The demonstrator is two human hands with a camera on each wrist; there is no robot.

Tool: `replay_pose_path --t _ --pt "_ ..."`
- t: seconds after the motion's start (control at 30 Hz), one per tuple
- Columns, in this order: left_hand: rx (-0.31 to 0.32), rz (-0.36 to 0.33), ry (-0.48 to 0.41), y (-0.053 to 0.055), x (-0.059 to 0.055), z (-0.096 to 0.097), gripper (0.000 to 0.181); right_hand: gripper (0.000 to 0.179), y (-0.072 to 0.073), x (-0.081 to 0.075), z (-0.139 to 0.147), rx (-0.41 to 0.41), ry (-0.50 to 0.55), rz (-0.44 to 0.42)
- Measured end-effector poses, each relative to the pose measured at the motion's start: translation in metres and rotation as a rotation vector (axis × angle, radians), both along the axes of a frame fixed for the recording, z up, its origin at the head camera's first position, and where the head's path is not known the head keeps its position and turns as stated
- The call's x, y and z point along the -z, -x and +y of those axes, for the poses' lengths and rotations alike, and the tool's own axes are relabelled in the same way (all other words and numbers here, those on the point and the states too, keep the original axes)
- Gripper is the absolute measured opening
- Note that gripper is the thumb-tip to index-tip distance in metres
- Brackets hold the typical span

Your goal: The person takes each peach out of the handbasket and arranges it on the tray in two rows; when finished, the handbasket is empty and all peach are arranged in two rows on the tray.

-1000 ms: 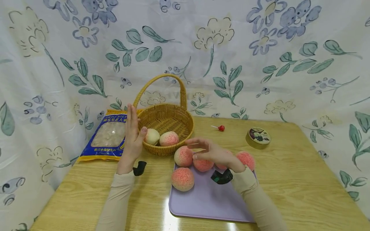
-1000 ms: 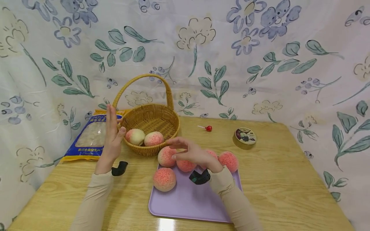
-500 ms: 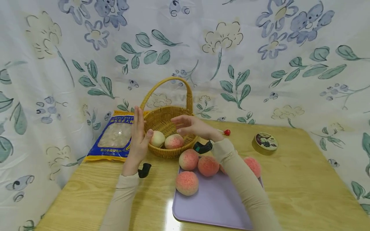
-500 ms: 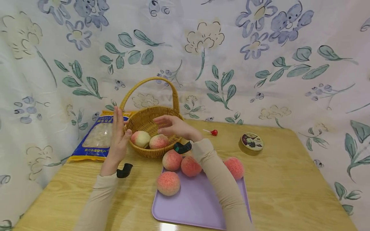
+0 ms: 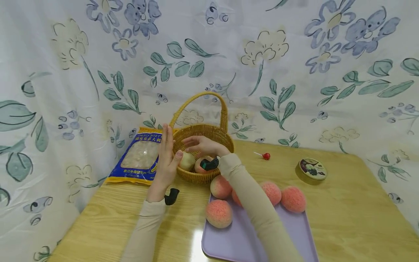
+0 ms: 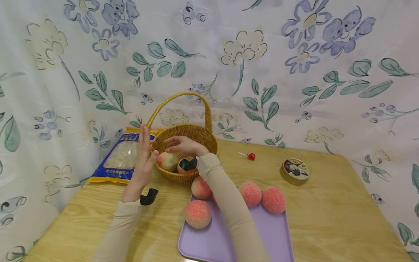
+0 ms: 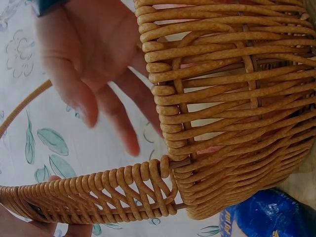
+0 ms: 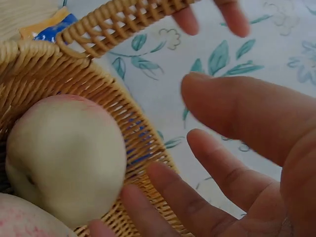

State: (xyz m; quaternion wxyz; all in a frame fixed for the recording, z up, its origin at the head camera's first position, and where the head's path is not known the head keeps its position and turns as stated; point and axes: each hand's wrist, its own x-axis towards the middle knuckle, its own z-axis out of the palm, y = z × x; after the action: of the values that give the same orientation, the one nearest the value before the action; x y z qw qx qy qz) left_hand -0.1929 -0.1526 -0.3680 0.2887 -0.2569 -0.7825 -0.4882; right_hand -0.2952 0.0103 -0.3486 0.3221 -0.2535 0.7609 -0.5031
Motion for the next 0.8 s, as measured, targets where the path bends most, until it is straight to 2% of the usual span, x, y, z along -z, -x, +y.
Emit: replay_pose_path --t 0.13,0.27,0.4,0.47,0.6,0.63,0.73,0.8 --pt "-0.004 -0.027 0.011 -0.002 -0.001 0.001 0.071 0.05 0.003 0.009 -0.011 -0.011 -0.063 0.015" --pt "-0.028 -0.036 0.018 -0.003 -0.001 0.001 0.072 0.048 0.007 0.016 -0.023 -0.042 -0.151 0.102" --pt "-0.042 -0.035 0.019 -0.003 0.0 0.002 0.071 0.048 0.013 0.024 -0.032 -0.117 -0.256 0.174" --pt "-0.045 -0.033 0.018 -0.004 0.001 0.003 0.07 0.048 0.015 0.027 -0.037 -0.183 -0.291 0.213" --pt "-0.056 -0.024 0.02 -0.004 0.002 0.002 0.069 0.045 0.016 0.029 -0.044 -0.257 -0.312 0.294" --pt "-0.056 -0.024 0.021 -0.004 0.002 0.002 0.068 0.042 0.017 0.029 -0.045 -0.263 -0.304 0.292" --pt "-0.057 -0.026 0.025 -0.003 0.001 0.0 0.067 0.043 0.015 0.027 -0.043 -0.193 -0.296 0.285" --pt "-0.057 -0.031 0.028 -0.002 0.0 -0.001 0.066 0.044 0.014 0.023 -0.04 -0.136 -0.256 0.255"
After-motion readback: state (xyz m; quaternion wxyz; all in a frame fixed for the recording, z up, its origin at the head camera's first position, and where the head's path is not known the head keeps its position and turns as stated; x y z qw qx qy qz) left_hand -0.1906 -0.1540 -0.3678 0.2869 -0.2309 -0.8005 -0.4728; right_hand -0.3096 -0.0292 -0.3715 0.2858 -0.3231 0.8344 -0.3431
